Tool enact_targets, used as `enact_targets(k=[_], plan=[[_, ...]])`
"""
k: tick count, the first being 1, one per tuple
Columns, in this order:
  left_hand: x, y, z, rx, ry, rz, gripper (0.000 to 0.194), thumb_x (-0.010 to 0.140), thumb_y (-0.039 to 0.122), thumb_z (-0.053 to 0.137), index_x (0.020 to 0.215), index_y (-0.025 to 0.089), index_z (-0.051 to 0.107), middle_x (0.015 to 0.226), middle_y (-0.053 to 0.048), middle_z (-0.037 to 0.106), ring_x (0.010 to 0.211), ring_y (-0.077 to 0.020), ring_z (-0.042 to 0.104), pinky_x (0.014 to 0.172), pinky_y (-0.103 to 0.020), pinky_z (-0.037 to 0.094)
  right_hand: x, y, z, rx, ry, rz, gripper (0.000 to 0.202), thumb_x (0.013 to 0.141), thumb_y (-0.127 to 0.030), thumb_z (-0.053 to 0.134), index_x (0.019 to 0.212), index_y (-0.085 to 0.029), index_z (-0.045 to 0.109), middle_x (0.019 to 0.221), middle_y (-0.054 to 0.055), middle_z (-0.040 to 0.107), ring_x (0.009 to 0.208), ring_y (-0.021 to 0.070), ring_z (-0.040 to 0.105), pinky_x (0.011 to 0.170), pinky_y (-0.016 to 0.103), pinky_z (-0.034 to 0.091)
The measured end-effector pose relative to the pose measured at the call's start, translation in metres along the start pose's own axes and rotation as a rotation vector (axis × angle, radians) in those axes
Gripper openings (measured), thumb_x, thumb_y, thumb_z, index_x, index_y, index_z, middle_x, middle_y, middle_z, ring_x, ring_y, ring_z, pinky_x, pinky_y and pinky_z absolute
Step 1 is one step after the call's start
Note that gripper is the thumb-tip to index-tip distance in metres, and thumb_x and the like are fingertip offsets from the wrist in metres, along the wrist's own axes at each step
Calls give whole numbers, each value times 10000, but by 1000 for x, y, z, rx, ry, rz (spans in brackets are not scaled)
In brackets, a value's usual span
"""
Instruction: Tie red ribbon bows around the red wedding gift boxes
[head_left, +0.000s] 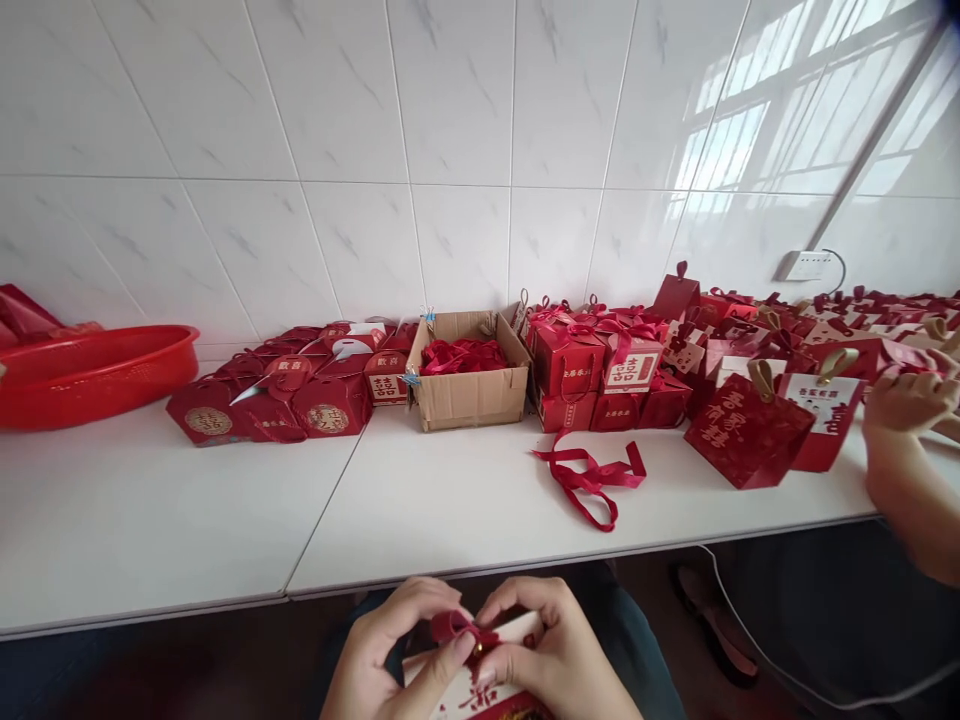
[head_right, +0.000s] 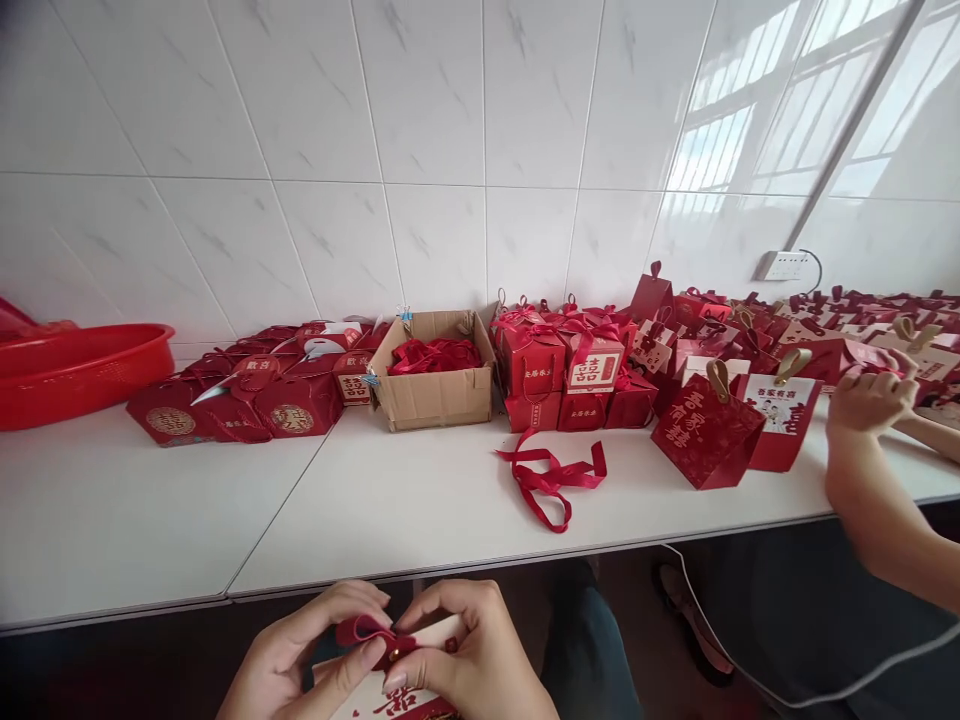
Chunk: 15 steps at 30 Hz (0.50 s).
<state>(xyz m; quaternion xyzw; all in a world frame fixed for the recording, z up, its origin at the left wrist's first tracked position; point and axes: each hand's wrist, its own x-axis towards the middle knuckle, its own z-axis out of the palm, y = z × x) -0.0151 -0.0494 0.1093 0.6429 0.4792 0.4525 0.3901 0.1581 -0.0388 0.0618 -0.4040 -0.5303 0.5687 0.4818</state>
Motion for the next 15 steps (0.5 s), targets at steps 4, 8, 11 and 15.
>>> enact_targets(k=[4, 8, 11, 15], plan=[[-1, 2, 6, 1, -69, 64, 129, 750, 293, 729, 685, 183, 707, 715, -55, 665, 699, -178, 649, 638, -219, 534, 0, 5, 0, 47, -105, -104, 352, 539, -405, 890, 751, -170, 737, 770, 22, 657, 658, 126, 605, 582, 198, 482], [-6, -2, 16, -125, 40, 96, 81, 741, 253, 749, 690, 193, 731, 684, -52, 657, 653, -166, 625, 587, -225, 516, -5, 19, 3, 175, -157, -23, 329, 617, -379, 858, 811, -178, 684, 735, -10, 621, 593, 106, 598, 534, 189, 460], [-9, -5, 20, -137, 51, 164, 88, 747, 228, 753, 666, 196, 745, 642, -56, 665, 647, -166, 617, 597, -237, 510, -8, 26, 6, 291, -154, 28, 334, 635, -369, 848, 814, -181, 637, 729, -27, 602, 547, 89, 580, 509, 183, 437], [-11, -9, 19, -119, 82, 192, 65, 722, 206, 780, 662, 202, 756, 611, -52, 668, 649, -167, 605, 593, -240, 497, -10, 26, 9, 272, -176, 82, 355, 619, -365, 859, 790, -171, 616, 646, -39, 563, 485, 60, 485, 458, 168, 364]])
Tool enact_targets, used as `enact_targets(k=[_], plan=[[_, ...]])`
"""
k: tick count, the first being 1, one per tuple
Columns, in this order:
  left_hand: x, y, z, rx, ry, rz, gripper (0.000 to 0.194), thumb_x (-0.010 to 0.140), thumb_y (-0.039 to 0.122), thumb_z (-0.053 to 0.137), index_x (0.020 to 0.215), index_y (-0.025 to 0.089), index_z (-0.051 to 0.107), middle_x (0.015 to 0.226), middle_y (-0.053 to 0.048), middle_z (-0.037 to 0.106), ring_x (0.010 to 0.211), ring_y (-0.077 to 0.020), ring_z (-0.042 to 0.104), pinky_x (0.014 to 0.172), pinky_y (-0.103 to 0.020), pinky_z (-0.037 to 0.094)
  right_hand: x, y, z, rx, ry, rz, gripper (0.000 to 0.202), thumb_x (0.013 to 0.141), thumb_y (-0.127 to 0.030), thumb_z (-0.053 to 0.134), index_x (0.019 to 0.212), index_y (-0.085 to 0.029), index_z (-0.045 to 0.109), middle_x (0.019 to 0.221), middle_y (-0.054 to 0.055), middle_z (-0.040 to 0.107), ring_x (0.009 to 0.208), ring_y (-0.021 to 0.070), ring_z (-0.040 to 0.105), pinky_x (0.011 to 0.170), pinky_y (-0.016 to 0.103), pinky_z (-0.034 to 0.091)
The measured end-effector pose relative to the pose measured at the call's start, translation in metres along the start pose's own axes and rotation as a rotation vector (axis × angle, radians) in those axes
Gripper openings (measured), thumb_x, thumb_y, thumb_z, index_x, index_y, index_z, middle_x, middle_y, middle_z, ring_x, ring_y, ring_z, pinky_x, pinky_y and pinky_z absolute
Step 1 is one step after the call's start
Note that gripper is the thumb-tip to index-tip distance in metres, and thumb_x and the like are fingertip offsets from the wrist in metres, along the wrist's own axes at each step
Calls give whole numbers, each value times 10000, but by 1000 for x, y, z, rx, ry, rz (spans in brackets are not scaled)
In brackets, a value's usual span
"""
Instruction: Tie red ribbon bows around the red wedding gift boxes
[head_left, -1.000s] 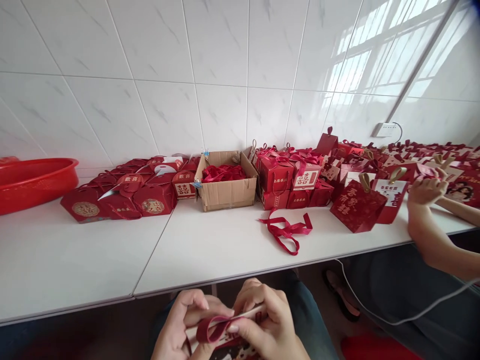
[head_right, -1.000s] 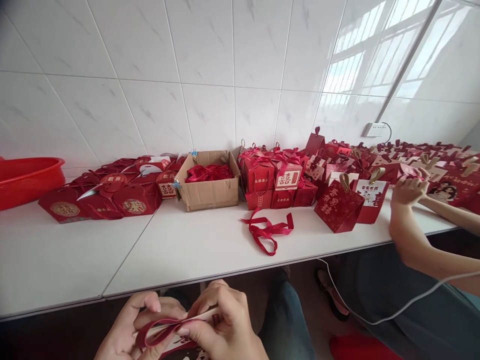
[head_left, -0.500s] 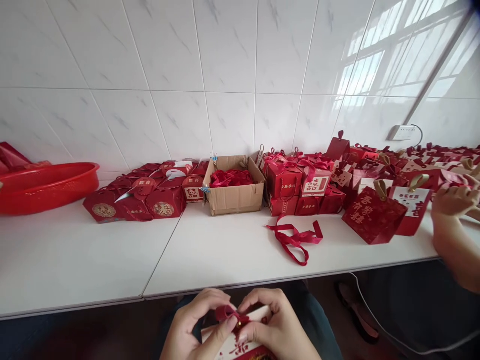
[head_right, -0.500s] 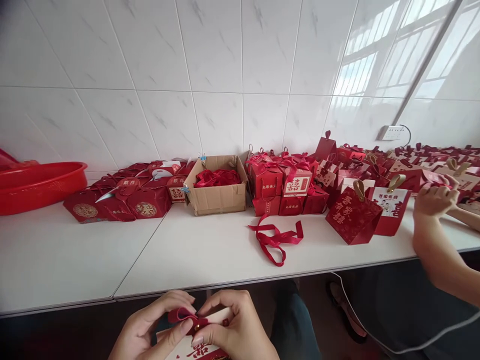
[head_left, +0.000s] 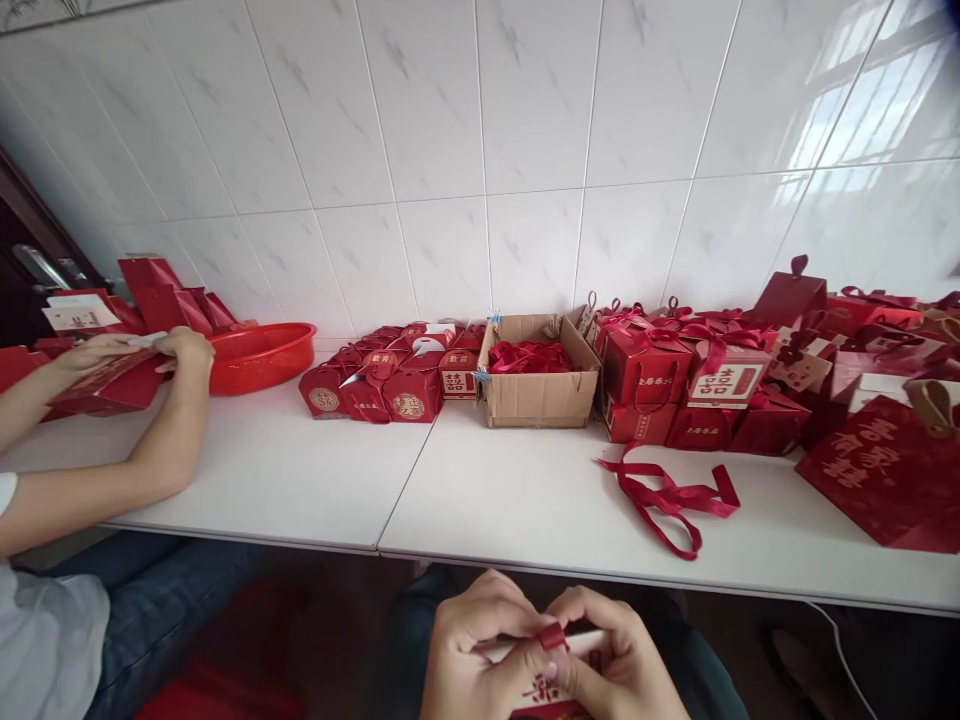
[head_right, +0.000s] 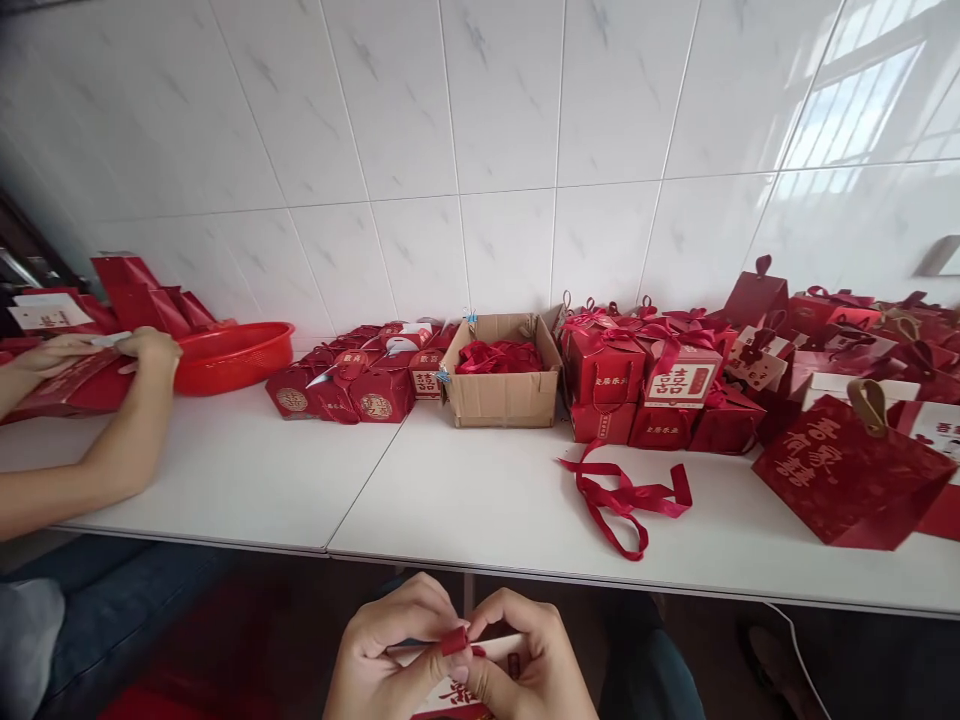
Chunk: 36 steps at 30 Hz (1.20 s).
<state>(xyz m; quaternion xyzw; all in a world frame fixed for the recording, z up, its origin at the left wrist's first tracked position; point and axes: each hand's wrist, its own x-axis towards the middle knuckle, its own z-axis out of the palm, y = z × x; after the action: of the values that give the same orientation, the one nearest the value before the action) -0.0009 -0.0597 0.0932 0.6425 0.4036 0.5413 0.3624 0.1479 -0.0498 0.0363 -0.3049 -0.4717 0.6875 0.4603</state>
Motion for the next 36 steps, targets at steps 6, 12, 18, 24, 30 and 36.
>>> enact_targets(k=[6, 12, 18, 24, 30, 36], plan=[[1, 2, -1, -36, 6, 85, 43, 729, 176, 769, 750, 211, 780, 620, -48, 673, 629, -156, 601, 562, -233, 497, 0, -8, 5, 46, -21, -31, 331, 661, -348, 834, 834, -187, 604, 649, -54, 529, 467, 35, 399, 454, 163, 307], [2, 4, -2, -43, 21, 82, 47, 711, 221, 791, 678, 203, 762, 587, -48, 660, 610, -160, 594, 542, -236, 489, 1, -13, 1, -7, -50, -13, 303, 649, -301, 847, 828, -190, 629, 708, -50, 520, 505, 38, 425, 492, 171, 364], [-1, 1, -3, 22, 19, 146, 70, 737, 176, 763, 770, 233, 784, 621, -49, 691, 629, -160, 603, 573, -247, 497, 2, -14, 5, -21, -7, 6, 329, 583, -335, 882, 769, -167, 669, 642, -40, 544, 495, 45, 427, 476, 162, 366], [3, 5, -6, 48, 37, 276, 92, 726, 173, 771, 780, 246, 789, 572, -39, 672, 583, -153, 593, 535, -240, 494, 1, -15, 7, -76, 45, -37, 289, 546, -323, 895, 725, -173, 727, 677, -4, 630, 523, 85, 510, 479, 179, 410], [9, 9, -1, 8, 50, 261, 142, 776, 127, 710, 810, 249, 775, 588, -20, 633, 595, -146, 588, 526, -221, 488, 1, -26, 8, -44, 93, -119, 292, 518, -289, 909, 733, -191, 738, 686, -1, 697, 576, 112, 597, 539, 186, 466], [11, 2, 6, -9, 16, 209, 354, 707, 348, 788, 1037, 239, 719, 969, -89, 690, 939, -253, 640, 800, -324, 555, -29, -59, -17, -270, 349, -337, 196, 680, -321, 808, 747, -161, 718, 686, 45, 706, 577, 148, 633, 513, 217, 501]])
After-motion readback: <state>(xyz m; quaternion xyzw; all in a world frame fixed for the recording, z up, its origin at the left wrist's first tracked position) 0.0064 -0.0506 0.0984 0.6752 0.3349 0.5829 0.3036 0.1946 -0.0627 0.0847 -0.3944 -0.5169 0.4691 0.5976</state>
